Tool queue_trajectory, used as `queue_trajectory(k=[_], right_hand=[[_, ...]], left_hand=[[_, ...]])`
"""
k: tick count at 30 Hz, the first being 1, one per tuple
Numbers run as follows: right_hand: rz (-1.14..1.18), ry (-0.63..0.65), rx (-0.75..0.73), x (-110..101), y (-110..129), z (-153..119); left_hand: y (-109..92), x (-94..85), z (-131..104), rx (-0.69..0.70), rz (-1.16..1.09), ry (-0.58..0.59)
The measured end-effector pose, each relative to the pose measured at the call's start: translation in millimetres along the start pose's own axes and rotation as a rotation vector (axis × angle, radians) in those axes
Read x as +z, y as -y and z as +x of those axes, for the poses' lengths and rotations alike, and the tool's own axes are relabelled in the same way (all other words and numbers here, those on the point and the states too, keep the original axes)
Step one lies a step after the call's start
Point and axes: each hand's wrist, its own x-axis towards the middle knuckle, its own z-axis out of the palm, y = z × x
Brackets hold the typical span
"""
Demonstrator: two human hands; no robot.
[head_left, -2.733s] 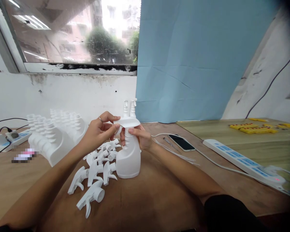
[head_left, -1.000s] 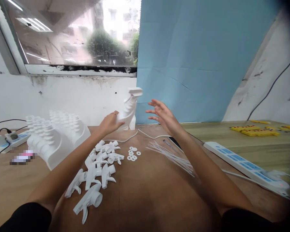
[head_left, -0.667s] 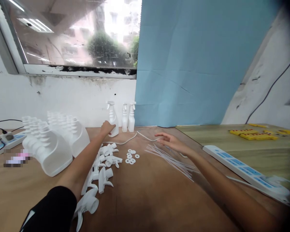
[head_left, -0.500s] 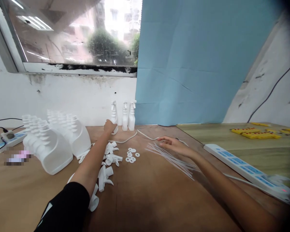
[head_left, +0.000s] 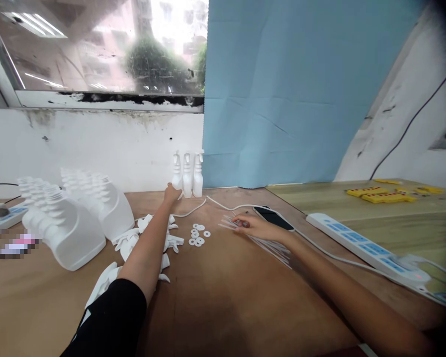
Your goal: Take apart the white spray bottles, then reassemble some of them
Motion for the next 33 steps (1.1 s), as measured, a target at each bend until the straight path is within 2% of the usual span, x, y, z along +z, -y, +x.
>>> queue_trajectory(k=[5,11,15,19,22,25,27,29,30,31,33], right_hand=[[-0.031,0.018,-0.032,-1,5,0],[-0.056,0.014,-0.074,2,5,0],[-0.085,0.003,-0.107,4,5,-1],[-0.138,-0.122,-0.173,13,7,2],[-0.203,-0.281,-0.257,27,16,5],[-0.246,-0.371,-0.355,49,34,8],[-0.247,-0.371,-0.419,63,47,10],[-0.229,-0.325,-0.495,74,59,12],[-0.210,-0.297,-0.527,78,64,14],[-0.190,-0.271,-0.550,81,68,15],[-0.163,-0.245,-0.564,83,75,18]], left_hand=[[3,3.5,-2,0.039,-0.010,0.066],[-5,-0.8,-7,0.052,0.072,0.187],[-14,-17.1,-19,0.096,0.191,0.268],[-26,-43.7,-38,0.228,0.323,0.344],[-30,-69.5,-69,0.395,0.396,0.395],[-23,-101.3,-118,0.563,0.439,0.478],[-13,-124.8,-154,0.662,0.454,0.549],[-2,-147.0,-184,0.764,0.462,0.671],[3,-156.6,-195,0.858,0.478,0.766],[8,-164.6,-202,0.890,0.495,0.824],[13,-175.6,-210,0.908,0.526,0.872]])
